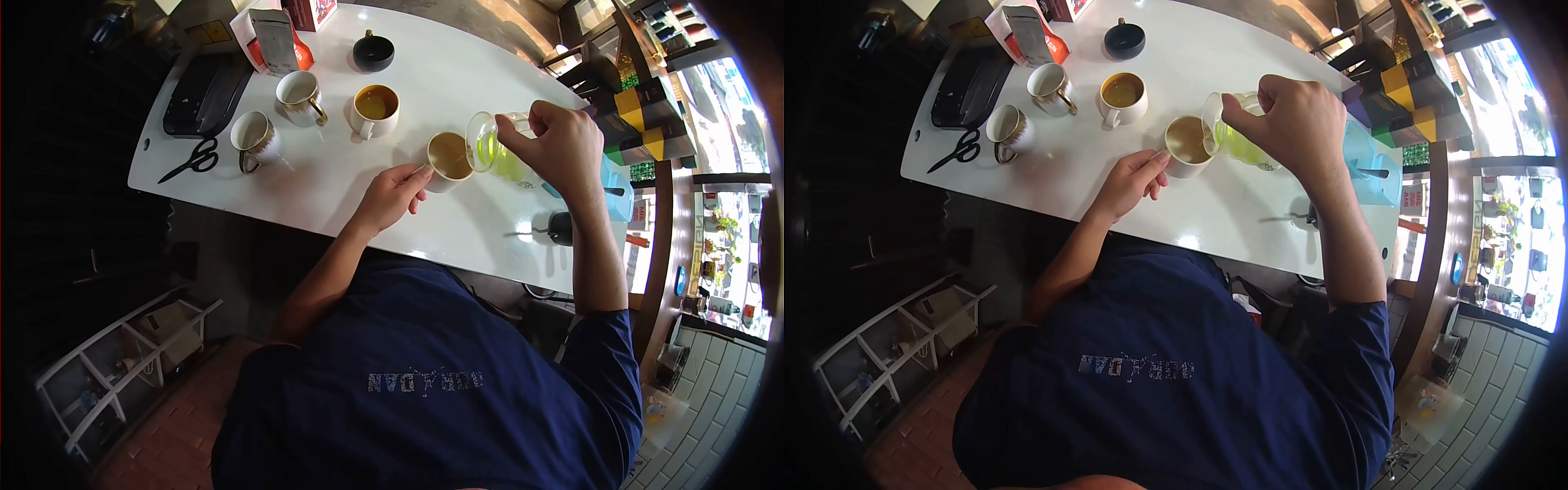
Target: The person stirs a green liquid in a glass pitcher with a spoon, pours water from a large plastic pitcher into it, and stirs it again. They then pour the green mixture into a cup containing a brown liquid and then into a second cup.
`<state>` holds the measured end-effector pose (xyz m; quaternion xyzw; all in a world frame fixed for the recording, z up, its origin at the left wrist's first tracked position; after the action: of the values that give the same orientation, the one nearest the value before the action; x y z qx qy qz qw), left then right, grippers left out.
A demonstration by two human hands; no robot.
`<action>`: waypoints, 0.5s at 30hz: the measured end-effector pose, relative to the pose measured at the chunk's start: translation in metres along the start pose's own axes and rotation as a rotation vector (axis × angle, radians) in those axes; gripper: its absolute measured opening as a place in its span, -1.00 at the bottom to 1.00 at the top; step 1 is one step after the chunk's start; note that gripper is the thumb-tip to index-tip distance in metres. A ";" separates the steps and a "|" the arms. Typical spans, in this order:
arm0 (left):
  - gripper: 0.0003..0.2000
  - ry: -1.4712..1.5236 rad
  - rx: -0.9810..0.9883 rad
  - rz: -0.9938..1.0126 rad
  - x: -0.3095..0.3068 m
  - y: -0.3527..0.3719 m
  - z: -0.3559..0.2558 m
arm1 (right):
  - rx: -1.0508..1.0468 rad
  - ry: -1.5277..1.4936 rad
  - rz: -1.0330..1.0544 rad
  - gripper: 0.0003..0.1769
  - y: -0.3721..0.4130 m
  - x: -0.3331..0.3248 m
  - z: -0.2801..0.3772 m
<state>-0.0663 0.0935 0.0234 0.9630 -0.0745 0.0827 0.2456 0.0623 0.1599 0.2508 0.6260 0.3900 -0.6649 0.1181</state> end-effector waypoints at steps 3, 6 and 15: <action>-0.67 -0.002 -0.005 0.003 0.000 0.000 0.001 | 0.000 0.002 0.003 -0.41 0.000 0.000 0.000; -0.66 -0.010 -0.008 0.001 0.001 0.001 0.001 | 0.000 0.008 0.014 -0.43 0.000 0.000 0.001; -0.61 -0.027 0.007 -0.003 0.001 0.000 0.002 | -0.016 -0.007 0.001 -0.40 0.001 0.000 0.004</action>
<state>-0.0656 0.0920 0.0218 0.9650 -0.0759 0.0697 0.2412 0.0601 0.1568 0.2497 0.6229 0.3945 -0.6640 0.1248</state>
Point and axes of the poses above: each hand's wrist, its own y-axis away from the middle knuckle, its own x-axis out of the palm, z = x × y, the point moved 10 cm from there along -y, towards the middle knuckle, and after that the axes turned 15 degrees about -x, right-handed, at the moved point
